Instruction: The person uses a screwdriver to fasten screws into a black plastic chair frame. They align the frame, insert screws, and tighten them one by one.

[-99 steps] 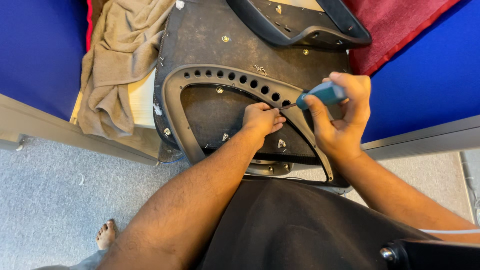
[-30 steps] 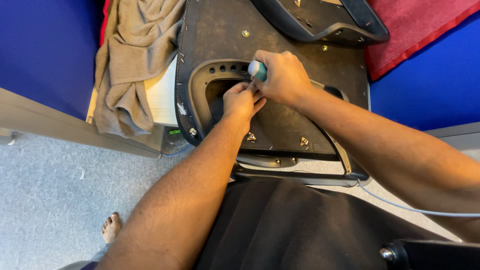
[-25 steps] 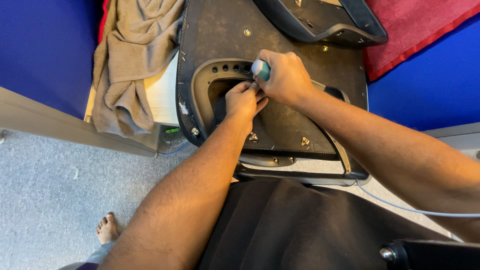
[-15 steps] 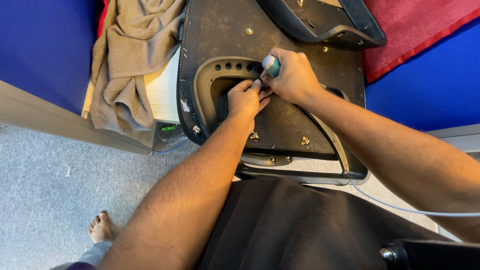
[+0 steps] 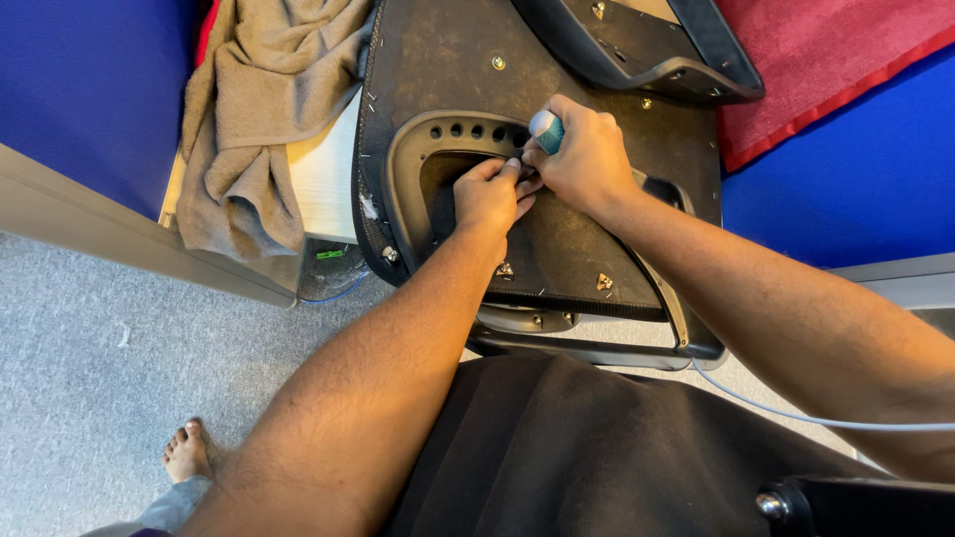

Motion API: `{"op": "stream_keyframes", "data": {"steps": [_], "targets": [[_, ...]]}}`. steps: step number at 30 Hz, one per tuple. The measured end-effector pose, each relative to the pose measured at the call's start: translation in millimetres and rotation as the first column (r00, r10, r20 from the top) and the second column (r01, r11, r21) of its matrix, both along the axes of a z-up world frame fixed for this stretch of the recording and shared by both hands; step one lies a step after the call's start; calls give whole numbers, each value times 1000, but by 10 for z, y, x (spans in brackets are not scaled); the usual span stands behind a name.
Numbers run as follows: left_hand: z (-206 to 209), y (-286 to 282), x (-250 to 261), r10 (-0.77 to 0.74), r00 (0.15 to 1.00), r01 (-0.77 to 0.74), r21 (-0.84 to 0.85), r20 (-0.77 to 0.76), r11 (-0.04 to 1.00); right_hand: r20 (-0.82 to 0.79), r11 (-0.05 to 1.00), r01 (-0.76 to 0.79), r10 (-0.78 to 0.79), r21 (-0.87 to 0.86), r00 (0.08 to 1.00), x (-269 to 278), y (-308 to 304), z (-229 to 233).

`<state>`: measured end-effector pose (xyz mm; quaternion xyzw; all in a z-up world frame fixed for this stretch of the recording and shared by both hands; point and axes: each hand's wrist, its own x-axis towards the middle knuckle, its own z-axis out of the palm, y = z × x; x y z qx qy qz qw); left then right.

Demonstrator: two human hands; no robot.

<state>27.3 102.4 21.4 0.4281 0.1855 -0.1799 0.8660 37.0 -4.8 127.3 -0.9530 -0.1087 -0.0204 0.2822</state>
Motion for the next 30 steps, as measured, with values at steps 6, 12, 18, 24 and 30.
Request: {"op": "stream_keyframes", "data": {"steps": [6, 12, 18, 24, 30], "targets": [[53, 18, -6, -9, 999, 9, 20, -38, 1000, 62, 995, -32, 38, -90, 997, -21, 27, 43], [66, 30, -27, -18, 1000, 20, 62, -26, 998, 74, 991, -82, 90, -101, 993, -34, 24, -8], [34, 31, -39, -21, 1000, 20, 15, 24, 1000, 0, 996, -86, 86, -3, 996, 29, -49, -1], [23, 27, -38, -23, 1000, 24, -44, 18, 999, -54, 991, -122, 125, 59, 991, 120, -160, 108], [15, 24, -48, -20, 999, 20, 4, 38, 1000, -46, 869, -32, 63, 494, 997, 190, -384, 578]]}}
